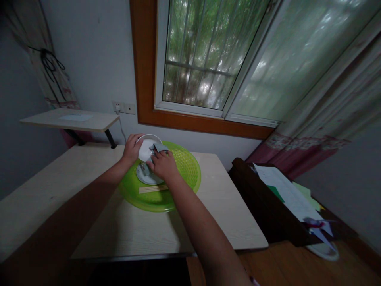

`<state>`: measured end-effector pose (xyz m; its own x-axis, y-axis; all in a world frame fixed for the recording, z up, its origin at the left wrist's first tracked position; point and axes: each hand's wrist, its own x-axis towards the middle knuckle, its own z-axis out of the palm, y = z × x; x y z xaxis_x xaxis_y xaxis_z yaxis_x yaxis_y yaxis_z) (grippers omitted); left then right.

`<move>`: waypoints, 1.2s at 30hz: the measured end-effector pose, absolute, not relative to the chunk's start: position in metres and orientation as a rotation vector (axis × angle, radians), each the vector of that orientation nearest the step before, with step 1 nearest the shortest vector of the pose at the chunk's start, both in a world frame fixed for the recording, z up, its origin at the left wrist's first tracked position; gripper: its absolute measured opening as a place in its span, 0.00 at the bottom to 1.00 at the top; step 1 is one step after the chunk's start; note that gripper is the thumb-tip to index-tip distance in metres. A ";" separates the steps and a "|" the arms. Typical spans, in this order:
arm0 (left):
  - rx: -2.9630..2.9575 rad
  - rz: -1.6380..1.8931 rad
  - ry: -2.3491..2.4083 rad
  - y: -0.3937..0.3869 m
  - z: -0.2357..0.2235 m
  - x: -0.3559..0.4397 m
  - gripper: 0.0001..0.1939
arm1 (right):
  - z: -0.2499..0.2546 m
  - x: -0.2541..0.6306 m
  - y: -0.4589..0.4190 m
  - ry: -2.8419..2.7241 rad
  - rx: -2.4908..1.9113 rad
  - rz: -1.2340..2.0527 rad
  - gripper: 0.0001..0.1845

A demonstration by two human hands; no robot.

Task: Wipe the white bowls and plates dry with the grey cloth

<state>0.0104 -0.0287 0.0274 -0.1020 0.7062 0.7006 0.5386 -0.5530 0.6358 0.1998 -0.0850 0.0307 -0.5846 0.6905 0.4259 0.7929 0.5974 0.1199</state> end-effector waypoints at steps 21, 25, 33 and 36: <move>1.997 1.792 1.406 -0.026 0.023 0.007 0.15 | 0.024 0.194 -0.084 -2.640 -0.854 0.003 0.35; 1.990 1.819 1.406 -0.022 0.021 0.006 0.15 | 0.025 0.196 -0.081 -2.606 -0.928 -0.151 0.29; 1.983 1.815 1.418 -0.022 0.022 0.007 0.15 | 0.032 0.201 -0.089 -2.522 -1.105 -0.388 0.25; 1.986 1.808 1.419 -0.023 0.023 0.008 0.15 | 0.033 0.201 -0.090 -2.514 -1.125 -0.428 0.25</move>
